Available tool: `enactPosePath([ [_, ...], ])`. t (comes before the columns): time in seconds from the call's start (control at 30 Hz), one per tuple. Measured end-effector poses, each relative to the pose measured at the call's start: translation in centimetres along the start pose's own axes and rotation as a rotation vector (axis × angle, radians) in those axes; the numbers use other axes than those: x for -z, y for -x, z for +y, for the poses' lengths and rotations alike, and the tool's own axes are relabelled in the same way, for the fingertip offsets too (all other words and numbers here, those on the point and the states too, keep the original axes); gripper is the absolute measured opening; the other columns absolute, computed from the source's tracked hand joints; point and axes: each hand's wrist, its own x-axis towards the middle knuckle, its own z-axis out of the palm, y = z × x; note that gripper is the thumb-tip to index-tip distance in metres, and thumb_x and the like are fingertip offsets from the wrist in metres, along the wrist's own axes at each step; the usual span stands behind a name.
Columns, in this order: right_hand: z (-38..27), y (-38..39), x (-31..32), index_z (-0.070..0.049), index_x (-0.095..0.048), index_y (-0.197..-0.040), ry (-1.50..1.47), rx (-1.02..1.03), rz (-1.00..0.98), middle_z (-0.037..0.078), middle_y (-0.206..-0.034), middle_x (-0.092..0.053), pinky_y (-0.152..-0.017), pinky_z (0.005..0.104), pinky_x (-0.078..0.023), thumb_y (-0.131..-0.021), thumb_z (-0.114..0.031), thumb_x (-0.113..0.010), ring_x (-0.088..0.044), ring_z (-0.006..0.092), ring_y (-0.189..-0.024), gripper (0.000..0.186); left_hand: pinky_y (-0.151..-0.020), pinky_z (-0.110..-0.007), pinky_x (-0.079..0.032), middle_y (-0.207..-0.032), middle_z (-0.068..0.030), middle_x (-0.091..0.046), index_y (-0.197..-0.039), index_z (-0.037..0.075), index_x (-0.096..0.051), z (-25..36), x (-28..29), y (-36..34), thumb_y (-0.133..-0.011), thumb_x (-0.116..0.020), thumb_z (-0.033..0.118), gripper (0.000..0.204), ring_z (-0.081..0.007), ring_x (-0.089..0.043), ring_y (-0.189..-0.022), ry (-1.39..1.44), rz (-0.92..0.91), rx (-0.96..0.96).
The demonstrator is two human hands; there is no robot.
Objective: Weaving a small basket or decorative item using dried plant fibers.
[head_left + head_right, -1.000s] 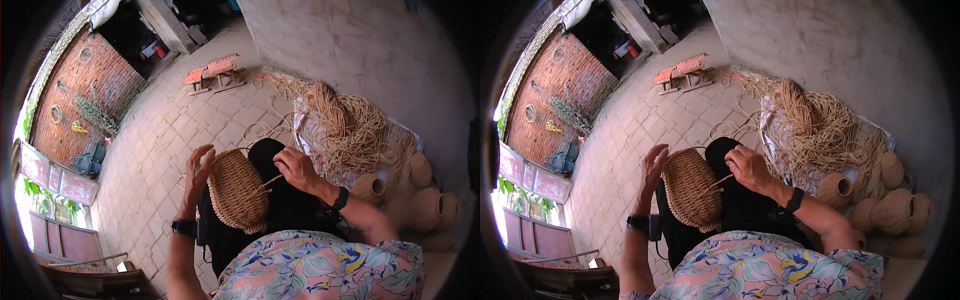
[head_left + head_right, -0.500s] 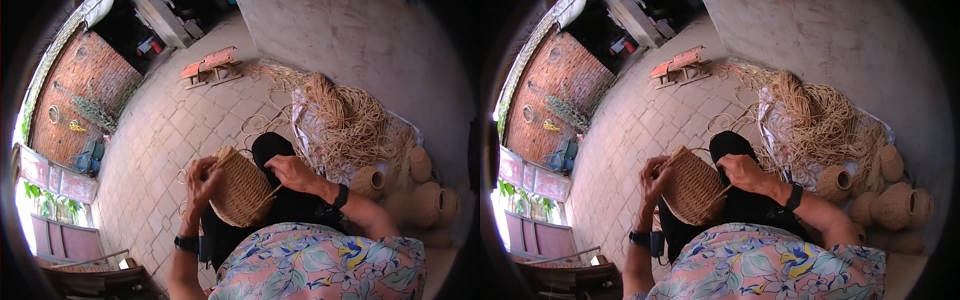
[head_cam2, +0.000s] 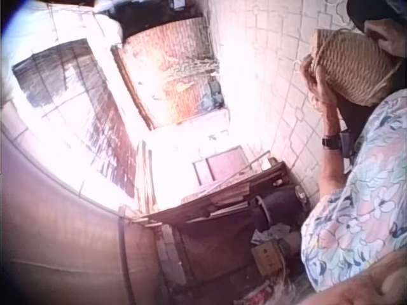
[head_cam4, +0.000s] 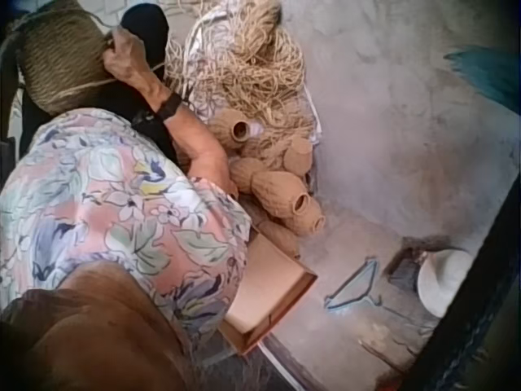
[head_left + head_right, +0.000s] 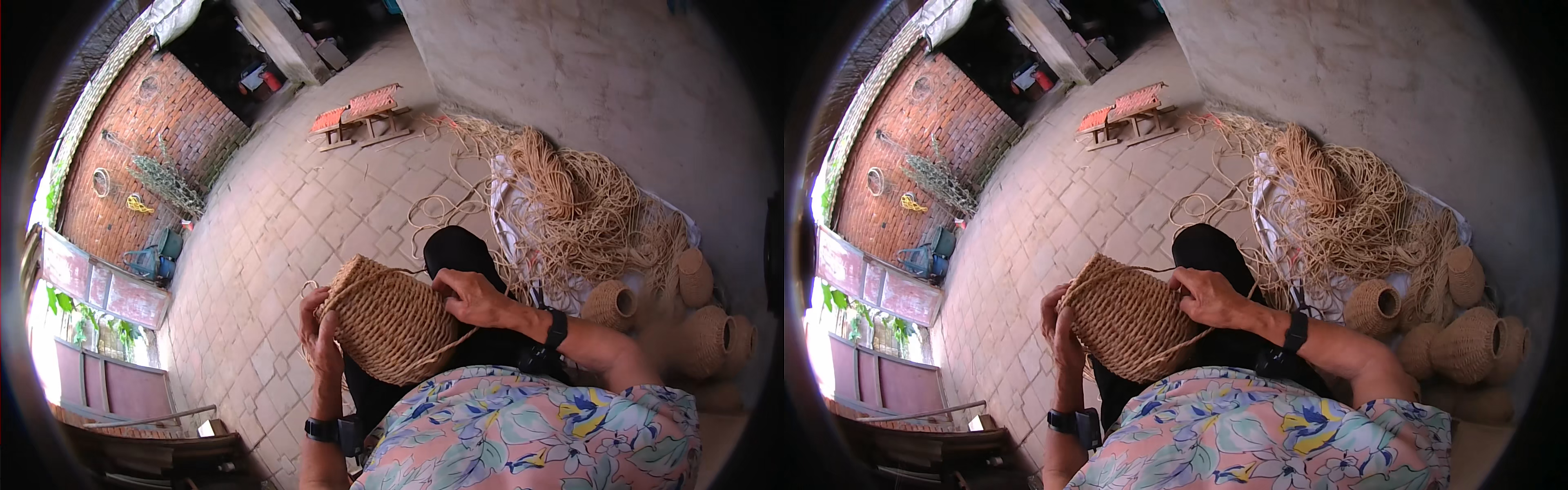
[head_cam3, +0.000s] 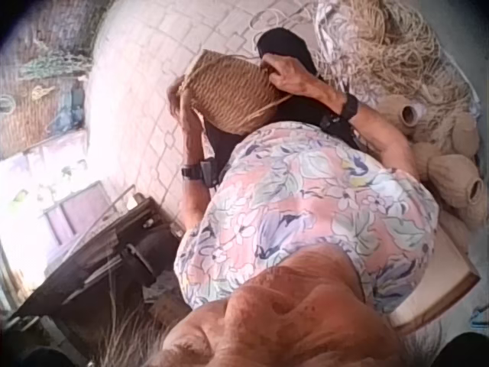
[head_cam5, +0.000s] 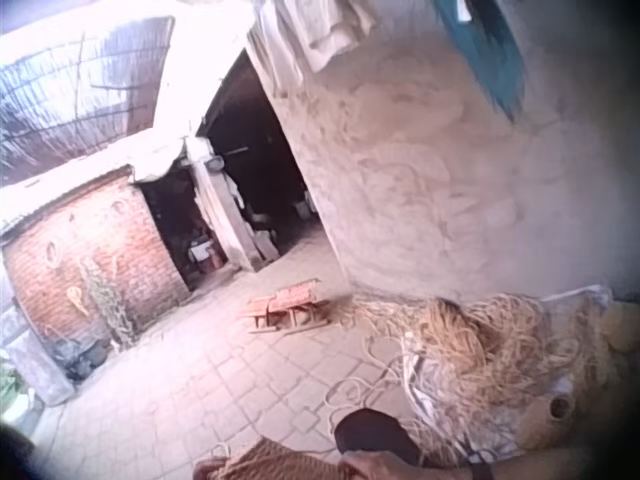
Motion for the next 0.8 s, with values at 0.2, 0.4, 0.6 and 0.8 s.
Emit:
enactPosePath([
  [0.2, -0.5, 0.3, 0.6, 0.000, -0.055, -0.100, -0.021, -0.057, 0.023, 0.017, -0.085, -0.065, -0.073, 0.0367, -0.051, -0.077, -0.002, -0.055, -0.066, 0.0316, -0.080, 0.023, -0.098, -0.034, -0.037, -0.111, -0.0134, -0.059, -0.105, -0.002, -0.060, -0.1, -0.9, -1.3, -0.086, -0.054, 0.020, 0.030, -0.0227, -0.052, -0.108, 0.100, -0.002, 0.051],
  [0.4, 1.4, 0.7, 0.9, 0.001, -0.057, -0.104, -0.114, -0.091, 0.006, 0.016, -0.088, -0.066, -0.076, 0.0344, -0.050, -0.083, -0.006, -0.058, -0.066, 0.0266, -0.083, 0.022, -0.087, -0.030, -0.040, -0.098, -0.0070, -0.061, -0.101, 0.000, -0.064, -1.5, -2.6, -3.5, -0.091, -0.058, 0.031, 0.034, -0.0160, -0.052, -0.094, -0.005, 0.048, 0.178],
  [0.6, 3.8, 0.0, -0.1, 0.002, -0.057, -0.106, 0.111, 0.064, 0.111, 0.017, -0.091, -0.065, -0.077, 0.0338, -0.050, -0.084, -0.011, -0.058, -0.065, 0.0251, -0.084, 0.025, -0.081, -0.028, -0.043, -0.093, -0.0060, -0.062, -0.103, -0.001, -0.064, -5.5, -3.2, -6.1, -0.092, -0.058, 0.033, 0.037, -0.0137, -0.054, -0.087, 0.128, -0.041, 0.292],
  [0.8, 2.2, 0.2, 1.3, 0.002, -0.057, -0.106, -0.304, -0.348, -0.002, 0.012, -0.091, -0.064, -0.066, 0.0314, -0.051, -0.083, -0.015, -0.059, -0.063, 0.0180, -0.080, 0.029, -0.077, -0.026, -0.044, -0.090, -0.0043, -0.062, -0.103, -0.002, -0.063, -6.3, -3.7, -7.0, -0.091, -0.060, 0.032, 0.036, -0.0126, -0.055, -0.084, 0.163, -0.111, 0.226],
])
